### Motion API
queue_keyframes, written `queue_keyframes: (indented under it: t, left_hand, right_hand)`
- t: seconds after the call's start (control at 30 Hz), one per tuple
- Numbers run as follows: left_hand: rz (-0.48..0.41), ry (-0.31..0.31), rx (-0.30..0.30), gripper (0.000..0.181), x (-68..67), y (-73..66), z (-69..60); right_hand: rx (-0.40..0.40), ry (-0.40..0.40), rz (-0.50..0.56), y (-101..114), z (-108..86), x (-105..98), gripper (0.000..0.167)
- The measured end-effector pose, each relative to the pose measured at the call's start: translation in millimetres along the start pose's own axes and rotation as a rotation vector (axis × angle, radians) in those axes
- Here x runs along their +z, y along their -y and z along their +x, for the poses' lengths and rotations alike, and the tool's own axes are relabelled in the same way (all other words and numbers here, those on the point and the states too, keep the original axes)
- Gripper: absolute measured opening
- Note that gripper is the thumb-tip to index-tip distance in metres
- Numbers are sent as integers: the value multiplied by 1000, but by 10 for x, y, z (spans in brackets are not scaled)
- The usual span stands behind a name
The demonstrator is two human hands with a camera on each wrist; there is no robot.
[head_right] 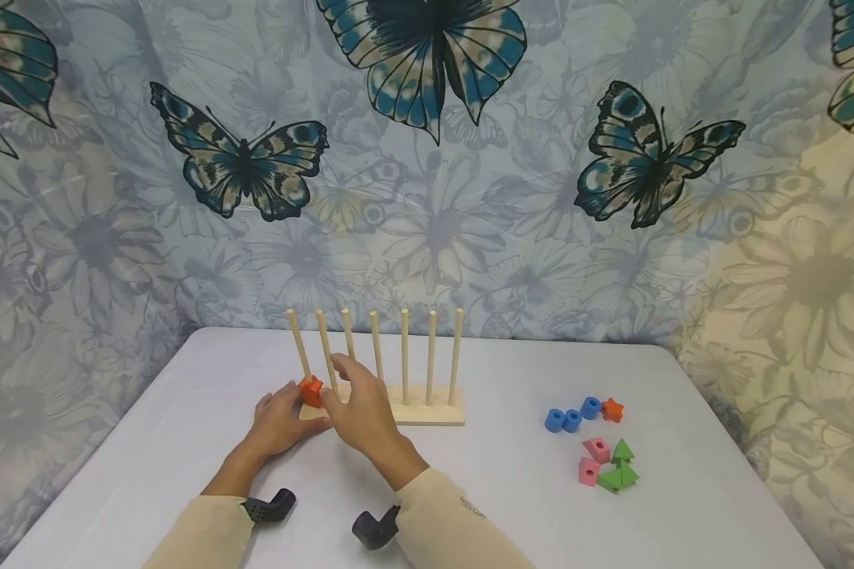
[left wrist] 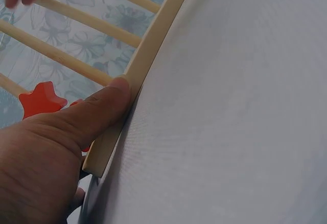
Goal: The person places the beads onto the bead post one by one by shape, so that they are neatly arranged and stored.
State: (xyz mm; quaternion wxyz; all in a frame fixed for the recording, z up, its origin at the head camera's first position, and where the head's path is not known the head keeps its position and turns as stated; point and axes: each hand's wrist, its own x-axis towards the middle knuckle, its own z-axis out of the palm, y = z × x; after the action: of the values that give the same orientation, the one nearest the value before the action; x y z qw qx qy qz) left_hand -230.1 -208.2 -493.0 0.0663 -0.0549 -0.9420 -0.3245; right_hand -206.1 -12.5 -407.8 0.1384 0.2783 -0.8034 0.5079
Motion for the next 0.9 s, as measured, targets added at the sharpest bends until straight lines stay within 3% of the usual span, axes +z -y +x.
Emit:
queue_keyframes:
  t: [0.2, 0.9]
  left_hand:
    - [-1, 7, -11, 73, 19, 19, 16]
    - [16, 5, -14, 70, 4, 39, -1]
  right_hand:
    - [-58, 0, 22, 108, -64, -274, 46]
    - [-126, -69, -5, 228, -293, -1221, 49]
